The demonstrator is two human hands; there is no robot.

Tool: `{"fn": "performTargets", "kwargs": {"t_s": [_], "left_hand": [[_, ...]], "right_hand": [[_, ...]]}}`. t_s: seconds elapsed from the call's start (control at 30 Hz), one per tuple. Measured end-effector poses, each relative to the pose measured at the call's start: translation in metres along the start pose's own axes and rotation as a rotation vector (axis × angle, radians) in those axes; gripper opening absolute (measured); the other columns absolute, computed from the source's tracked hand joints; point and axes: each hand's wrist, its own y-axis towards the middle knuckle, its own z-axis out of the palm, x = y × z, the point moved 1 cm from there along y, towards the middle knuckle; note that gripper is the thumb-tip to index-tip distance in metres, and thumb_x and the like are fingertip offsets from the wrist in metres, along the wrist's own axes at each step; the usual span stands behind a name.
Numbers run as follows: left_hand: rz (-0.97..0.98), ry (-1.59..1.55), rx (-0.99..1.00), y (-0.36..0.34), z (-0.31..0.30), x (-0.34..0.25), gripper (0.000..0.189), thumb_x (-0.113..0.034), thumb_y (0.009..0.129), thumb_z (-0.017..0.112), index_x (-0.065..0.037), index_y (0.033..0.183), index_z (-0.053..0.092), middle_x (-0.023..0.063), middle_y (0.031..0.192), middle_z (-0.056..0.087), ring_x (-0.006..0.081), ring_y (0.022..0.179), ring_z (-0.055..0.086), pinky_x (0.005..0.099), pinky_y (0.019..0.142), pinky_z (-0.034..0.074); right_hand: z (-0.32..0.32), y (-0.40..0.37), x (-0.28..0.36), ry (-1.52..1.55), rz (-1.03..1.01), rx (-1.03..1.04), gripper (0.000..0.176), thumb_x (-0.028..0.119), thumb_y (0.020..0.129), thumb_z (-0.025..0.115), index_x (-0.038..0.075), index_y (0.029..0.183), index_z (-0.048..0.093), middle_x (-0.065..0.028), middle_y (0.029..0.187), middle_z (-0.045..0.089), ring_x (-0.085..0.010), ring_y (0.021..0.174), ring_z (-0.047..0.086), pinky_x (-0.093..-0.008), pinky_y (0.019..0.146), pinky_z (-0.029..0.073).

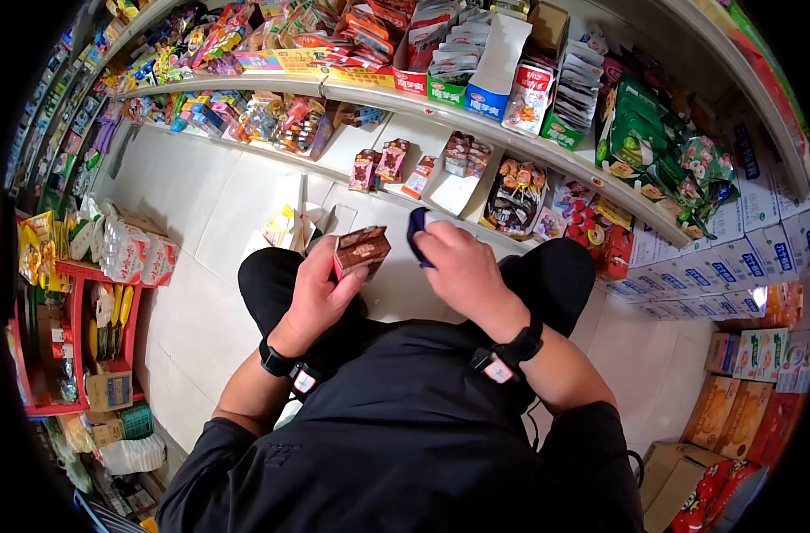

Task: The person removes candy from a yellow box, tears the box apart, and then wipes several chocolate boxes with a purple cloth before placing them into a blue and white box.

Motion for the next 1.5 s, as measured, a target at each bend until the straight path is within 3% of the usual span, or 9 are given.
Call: {"fn": "performTargets", "kwargs": {"t_s": [0.13,0.37,0.5,0.57,0.77,0.93,1.03,1.13,1.5], "left_hand": [[0.067,0.053,-0.062,0.005,0.0,0.011,0.027,-0.011,0.083,0.073,-0.001,0.105,0.063,0.0144,0.086,0.058,0.0324,0.074,0.059,0.0367,0.067,0.049],[0.066,0.027,-0.017,0.016,0.02,0.023,0.023,-0.011,0.084,0.072,-0.001,0.103,0.063,0.0133,0.082,0.057,0.0291,0.071,0.059,0.0357,0.066,0.049],[-0.387,-0.261,0.022,0.019,0.028,0.046,0.021,-0.017,0.093,0.066,0.001,0.104,0.063,0.0021,0.086,0.066,0.0092,0.071,0.057,0.0267,0.066,0.049],[-0.732,-0.659,-0.002,0.031,0.045,0.118,0.023,-0.018,0.096,0.063,0.0,0.108,0.063,0.0019,0.087,0.067,0.0093,0.073,0.06,0.0264,0.067,0.051],[-0.998,-0.553,0.103,0.079,0.092,0.245,0.034,-0.029,0.096,0.058,0.002,0.11,0.061,0.007,0.092,0.065,0.0154,0.08,0.062,0.0304,0.073,0.053],[-0.635,0.183,0.322,0.163,0.14,0.319,0.04,-0.034,0.092,0.063,0.005,0.103,0.061,0.0143,0.081,0.065,0.019,0.074,0.059,0.0392,0.068,0.048],[-0.415,0.208,0.283,0.192,0.168,0.343,0.036,-0.028,0.084,0.067,0.006,0.093,0.063,0.0278,0.08,0.066,0.0434,0.078,0.066,0.0477,0.068,0.052],[-0.007,0.33,0.156,0.215,0.19,0.376,0.033,-0.022,0.082,0.065,0.003,0.104,0.064,0.0267,0.094,0.064,0.0408,0.097,0.063,0.0515,0.09,0.047],[-0.372,0.179,0.207,0.223,0.271,0.304,0.042,-0.023,0.082,0.07,-0.005,0.119,0.061,0.0242,0.127,0.056,0.0416,0.102,0.063,0.0495,0.086,0.053]], "right_hand": [[0.003,-0.011,-0.014,0.37,0.163,0.001,0.034,0.003,0.076,0.068,0.002,0.11,0.062,-0.0115,0.111,0.061,-0.0343,0.093,0.064,-0.0392,0.076,0.054],[0.002,0.005,0.001,0.201,-0.058,-0.061,0.047,0.006,0.07,0.075,0.007,0.115,0.063,-0.0095,0.107,0.059,-0.0292,0.09,0.064,-0.0394,0.075,0.055],[0.027,-0.007,-0.041,0.106,0.137,0.149,0.031,0.008,0.075,0.068,0.008,0.105,0.061,-0.0084,0.103,0.059,-0.0313,0.093,0.064,-0.0419,0.074,0.054],[0.053,-0.024,-0.087,0.215,0.274,0.291,0.027,0.009,0.079,0.063,0.007,0.105,0.063,-0.0101,0.102,0.061,-0.0346,0.095,0.063,-0.0446,0.079,0.053],[0.08,-0.039,-0.131,0.269,0.313,0.402,0.027,0.01,0.08,0.064,0.007,0.107,0.063,-0.0112,0.105,0.062,-0.0352,0.095,0.063,-0.0441,0.081,0.052],[0.088,-0.045,-0.148,0.328,0.383,0.52,0.027,0.01,0.079,0.065,0.007,0.105,0.063,-0.0115,0.102,0.063,-0.0344,0.094,0.064,-0.0442,0.08,0.054],[0.088,-0.044,-0.155,0.334,0.401,0.558,0.025,0.01,0.078,0.065,0.007,0.103,0.063,-0.0116,0.1,0.062,-0.0343,0.092,0.064,-0.0437,0.079,0.053],[0.09,-0.043,-0.166,0.412,0.435,0.524,0.023,0.009,0.078,0.064,0.006,0.1,0.062,-0.0127,0.096,0.06,-0.0348,0.09,0.063,-0.0437,0.078,0.053],[0.095,-0.033,-0.164,0.409,0.411,0.634,0.026,0.01,0.077,0.065,0.006,0.102,0.063,-0.0113,0.097,0.06,-0.0329,0.093,0.063,-0.0414,0.076,0.053]]}}
